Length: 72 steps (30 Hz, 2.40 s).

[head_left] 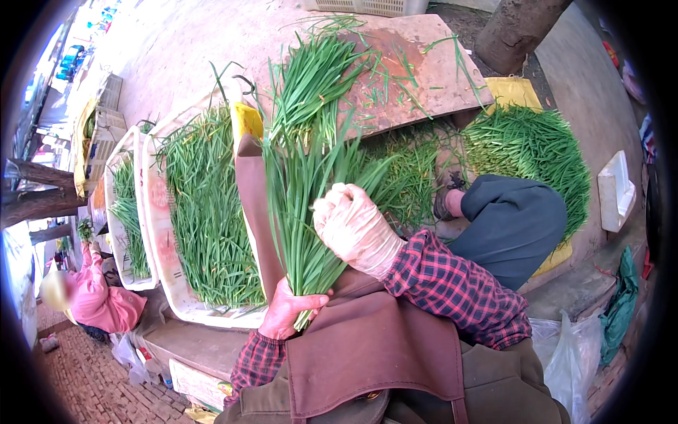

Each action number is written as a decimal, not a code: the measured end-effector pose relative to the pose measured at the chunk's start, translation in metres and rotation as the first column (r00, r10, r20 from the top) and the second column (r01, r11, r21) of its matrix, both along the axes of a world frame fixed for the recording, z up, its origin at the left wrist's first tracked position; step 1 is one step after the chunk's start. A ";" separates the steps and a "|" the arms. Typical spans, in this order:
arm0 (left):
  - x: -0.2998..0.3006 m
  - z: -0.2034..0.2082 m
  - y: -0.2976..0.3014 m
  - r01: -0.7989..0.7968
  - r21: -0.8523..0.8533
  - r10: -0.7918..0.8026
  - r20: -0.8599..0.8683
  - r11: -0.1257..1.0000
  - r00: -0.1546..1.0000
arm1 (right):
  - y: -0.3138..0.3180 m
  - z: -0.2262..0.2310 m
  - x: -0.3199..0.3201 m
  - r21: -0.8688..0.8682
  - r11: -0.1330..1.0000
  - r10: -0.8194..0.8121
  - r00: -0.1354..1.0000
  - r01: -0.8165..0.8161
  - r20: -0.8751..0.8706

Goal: The person trims the root ends of green chives using a handheld tool and places the processed bunches into a plastic crate.

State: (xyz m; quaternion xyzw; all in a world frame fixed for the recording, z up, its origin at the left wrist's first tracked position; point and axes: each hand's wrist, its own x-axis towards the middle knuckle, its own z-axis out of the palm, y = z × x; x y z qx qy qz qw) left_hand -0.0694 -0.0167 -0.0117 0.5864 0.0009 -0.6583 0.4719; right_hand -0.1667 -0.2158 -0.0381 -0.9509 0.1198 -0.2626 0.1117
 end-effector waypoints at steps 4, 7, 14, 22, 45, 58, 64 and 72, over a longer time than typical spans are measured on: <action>-0.005 -0.005 0.000 0.012 0.002 -0.012 0.098 1.000 0.995 | 0.012 -0.006 -0.011 0.009 1.000 0.029 0.998 -0.029 -0.049; -0.005 -0.007 0.001 0.031 -0.012 -0.030 0.122 0.999 0.992 | 0.017 -0.014 -0.012 -0.061 0.995 -0.081 0.996 0.078 -0.044; -0.008 -0.004 -0.001 0.041 -0.021 -0.037 0.145 0.999 0.989 | 0.015 -0.022 -0.006 -0.016 0.990 -0.138 0.990 0.139 0.041; -0.004 0.005 -0.002 0.084 0.023 -0.086 0.123 0.996 0.989 | -0.055 -0.030 -0.029 0.565 0.726 -0.572 0.800 0.392 0.180; -0.005 0.004 -0.006 0.009 0.005 -0.009 0.102 1.000 0.995 | 0.013 -0.001 -0.049 0.106 0.994 0.031 0.997 -0.024 -0.066; -0.008 -0.003 -0.003 0.074 -0.007 -0.071 0.206 0.997 0.976 | -0.026 0.003 -0.021 0.705 0.707 -0.144 0.964 -0.058 0.224; -0.006 -0.003 -0.004 0.108 0.004 -0.107 0.212 0.994 0.971 | -0.038 -0.011 -0.012 0.736 0.671 -0.074 0.996 0.085 -0.048; -0.007 -0.006 -0.003 0.120 -0.033 -0.109 0.229 0.992 0.967 | -0.035 -0.014 -0.009 0.495 0.865 -0.013 0.981 -0.086 0.195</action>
